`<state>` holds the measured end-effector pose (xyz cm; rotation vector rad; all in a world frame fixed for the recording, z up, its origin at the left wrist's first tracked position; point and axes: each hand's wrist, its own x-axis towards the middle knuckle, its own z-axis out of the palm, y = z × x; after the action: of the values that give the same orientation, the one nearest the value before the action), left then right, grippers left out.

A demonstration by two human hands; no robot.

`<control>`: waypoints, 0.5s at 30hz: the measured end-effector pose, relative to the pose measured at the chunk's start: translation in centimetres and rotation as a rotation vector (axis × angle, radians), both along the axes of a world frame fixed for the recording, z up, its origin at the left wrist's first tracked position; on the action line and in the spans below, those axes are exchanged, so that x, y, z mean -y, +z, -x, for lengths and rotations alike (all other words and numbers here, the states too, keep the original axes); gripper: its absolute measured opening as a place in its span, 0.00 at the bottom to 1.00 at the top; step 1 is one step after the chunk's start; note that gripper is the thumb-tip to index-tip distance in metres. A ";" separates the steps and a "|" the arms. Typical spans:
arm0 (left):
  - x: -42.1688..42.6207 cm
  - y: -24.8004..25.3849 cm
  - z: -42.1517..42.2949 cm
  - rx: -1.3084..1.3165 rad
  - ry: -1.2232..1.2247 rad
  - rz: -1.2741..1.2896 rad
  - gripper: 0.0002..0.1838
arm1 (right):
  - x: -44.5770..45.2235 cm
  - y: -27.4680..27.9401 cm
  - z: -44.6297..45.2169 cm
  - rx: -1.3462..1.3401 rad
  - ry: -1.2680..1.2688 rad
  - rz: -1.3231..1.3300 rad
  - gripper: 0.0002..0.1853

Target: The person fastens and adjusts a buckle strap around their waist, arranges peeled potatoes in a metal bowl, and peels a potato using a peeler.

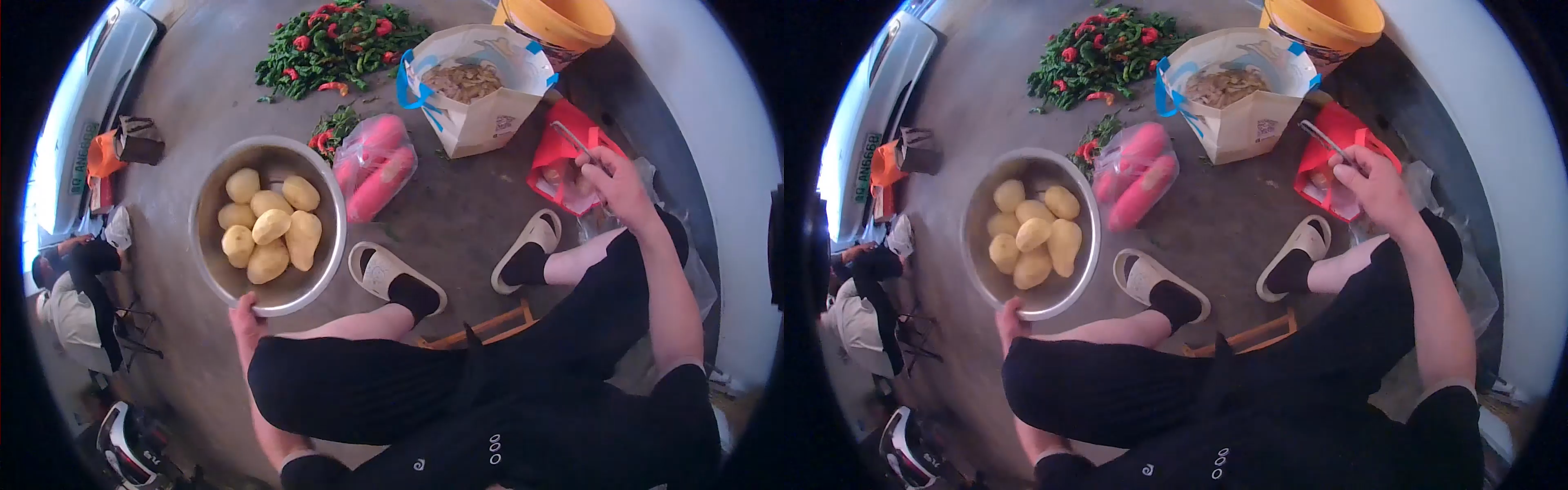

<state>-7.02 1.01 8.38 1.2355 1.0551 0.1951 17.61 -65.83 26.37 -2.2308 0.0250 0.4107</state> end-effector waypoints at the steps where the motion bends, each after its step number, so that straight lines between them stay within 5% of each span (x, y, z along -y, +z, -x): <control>1: 0.2 3.4 -0.9 0.055 -0.053 -0.026 0.12 | 0.5 0.4 0.0 0.010 -0.015 -0.020 0.11; 7: 8.2 16.9 -10.6 0.028 -0.567 -0.107 0.11 | 2.1 3.7 -1.6 0.140 -0.059 -0.116 0.13; 9: 10.1 14.9 -12.8 -0.156 -0.812 -0.133 0.13 | 2.7 4.7 -1.5 0.174 -0.104 -0.235 0.14; 10: 12.2 12.5 -13.8 -0.264 -0.720 -0.141 0.12 | 3.1 5.0 -1.3 0.207 -0.115 -0.273 0.14; 15: 24.5 1.0 -17.3 -0.243 -1.027 0.072 0.21 | 5.7 4.2 -1.1 0.351 -0.110 -0.194 0.15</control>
<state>10.25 -23.48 9.41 1.6082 0.5077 -0.7890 18.75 -71.56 30.57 -2.0691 -0.0748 -0.0406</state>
